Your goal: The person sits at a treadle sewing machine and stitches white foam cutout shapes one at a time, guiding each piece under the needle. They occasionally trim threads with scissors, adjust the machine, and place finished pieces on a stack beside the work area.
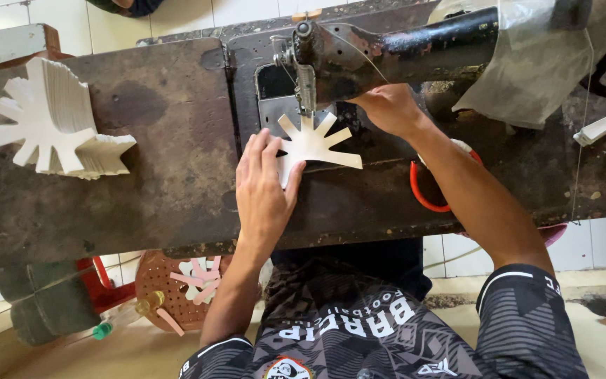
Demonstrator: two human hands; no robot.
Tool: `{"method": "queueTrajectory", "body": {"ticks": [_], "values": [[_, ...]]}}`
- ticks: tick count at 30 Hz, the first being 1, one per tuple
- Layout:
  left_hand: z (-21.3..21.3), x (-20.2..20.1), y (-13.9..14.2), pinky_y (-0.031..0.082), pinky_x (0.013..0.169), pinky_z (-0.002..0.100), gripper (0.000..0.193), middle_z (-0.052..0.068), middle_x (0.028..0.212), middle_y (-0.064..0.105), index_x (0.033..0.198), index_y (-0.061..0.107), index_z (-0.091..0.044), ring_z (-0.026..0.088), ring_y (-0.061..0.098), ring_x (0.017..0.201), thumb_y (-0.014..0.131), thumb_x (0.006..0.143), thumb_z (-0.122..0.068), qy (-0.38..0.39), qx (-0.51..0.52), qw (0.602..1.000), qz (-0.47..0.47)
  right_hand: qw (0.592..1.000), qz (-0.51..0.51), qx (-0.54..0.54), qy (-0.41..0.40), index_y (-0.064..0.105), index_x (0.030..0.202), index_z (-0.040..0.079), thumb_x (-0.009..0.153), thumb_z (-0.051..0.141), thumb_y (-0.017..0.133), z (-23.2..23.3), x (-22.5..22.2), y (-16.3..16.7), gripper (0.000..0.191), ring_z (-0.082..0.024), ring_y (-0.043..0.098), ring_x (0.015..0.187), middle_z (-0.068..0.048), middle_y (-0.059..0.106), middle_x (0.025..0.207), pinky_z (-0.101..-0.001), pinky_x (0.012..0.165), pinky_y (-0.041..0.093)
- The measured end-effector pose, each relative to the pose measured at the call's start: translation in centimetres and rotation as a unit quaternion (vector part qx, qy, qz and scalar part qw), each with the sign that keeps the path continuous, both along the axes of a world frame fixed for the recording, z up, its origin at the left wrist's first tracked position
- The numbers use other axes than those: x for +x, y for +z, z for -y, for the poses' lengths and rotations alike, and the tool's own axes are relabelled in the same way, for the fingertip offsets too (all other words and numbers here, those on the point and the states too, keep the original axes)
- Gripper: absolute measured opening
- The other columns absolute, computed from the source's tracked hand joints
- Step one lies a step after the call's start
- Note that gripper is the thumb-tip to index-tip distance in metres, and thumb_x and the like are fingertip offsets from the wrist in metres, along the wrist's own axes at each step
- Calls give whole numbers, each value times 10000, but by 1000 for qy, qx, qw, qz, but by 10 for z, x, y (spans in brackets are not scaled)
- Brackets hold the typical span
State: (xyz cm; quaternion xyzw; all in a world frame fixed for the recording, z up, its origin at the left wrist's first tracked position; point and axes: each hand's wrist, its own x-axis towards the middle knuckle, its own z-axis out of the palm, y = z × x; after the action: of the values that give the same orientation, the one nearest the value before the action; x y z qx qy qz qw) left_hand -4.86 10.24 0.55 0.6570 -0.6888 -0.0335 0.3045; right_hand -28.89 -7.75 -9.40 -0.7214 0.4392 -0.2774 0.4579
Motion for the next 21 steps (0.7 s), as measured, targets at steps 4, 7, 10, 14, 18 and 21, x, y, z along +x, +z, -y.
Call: {"method": "queueTrajectory", "body": {"ticks": [4,7,10,14,18,21], "values": [[-5,5,-7,425,1128,487,570,261,1436,561,1394,535,32,415,522,1362,759,966,-270,18,6,999,-34,982,-90,-168,16,659,1091,33,1079,174,750,4,0,9,168,-110,499,757,13,538,835,-296,644,399],[-5,7,-12,436,1124,480,593,247,1410,575,1411,521,43,413,540,1346,765,968,-269,29,10,998,-47,968,126,-211,52,495,1362,76,1106,82,735,8,14,40,352,-103,531,1050,18,519,1193,-262,897,462],[5,20,-12,449,1119,470,599,236,1417,585,1435,510,36,401,564,1318,757,969,-250,40,3,998,-57,913,367,-74,161,419,1508,122,1107,40,704,15,32,80,499,-105,577,1237,6,547,1417,-247,1060,515],[44,40,-9,460,1046,473,651,289,1398,574,1418,477,64,428,565,1263,772,946,-275,123,-105,984,76,893,407,21,189,521,1364,115,1048,86,666,4,44,118,349,-165,646,1155,-58,649,1321,-278,991,548],[56,40,-12,476,890,485,605,193,1165,641,1246,527,9,387,620,1047,818,917,-407,129,2,989,76,973,123,-174,87,589,1215,25,999,103,679,-44,31,139,247,-263,690,1022,-126,684,1186,-313,879,569],[60,37,-17,477,838,493,660,186,1115,635,1257,516,26,378,631,991,823,896,-433,112,62,989,70,956,13,-290,48,666,1130,10,987,84,702,-99,0,156,165,-297,744,950,-148,735,1089,-333,836,591]]}}
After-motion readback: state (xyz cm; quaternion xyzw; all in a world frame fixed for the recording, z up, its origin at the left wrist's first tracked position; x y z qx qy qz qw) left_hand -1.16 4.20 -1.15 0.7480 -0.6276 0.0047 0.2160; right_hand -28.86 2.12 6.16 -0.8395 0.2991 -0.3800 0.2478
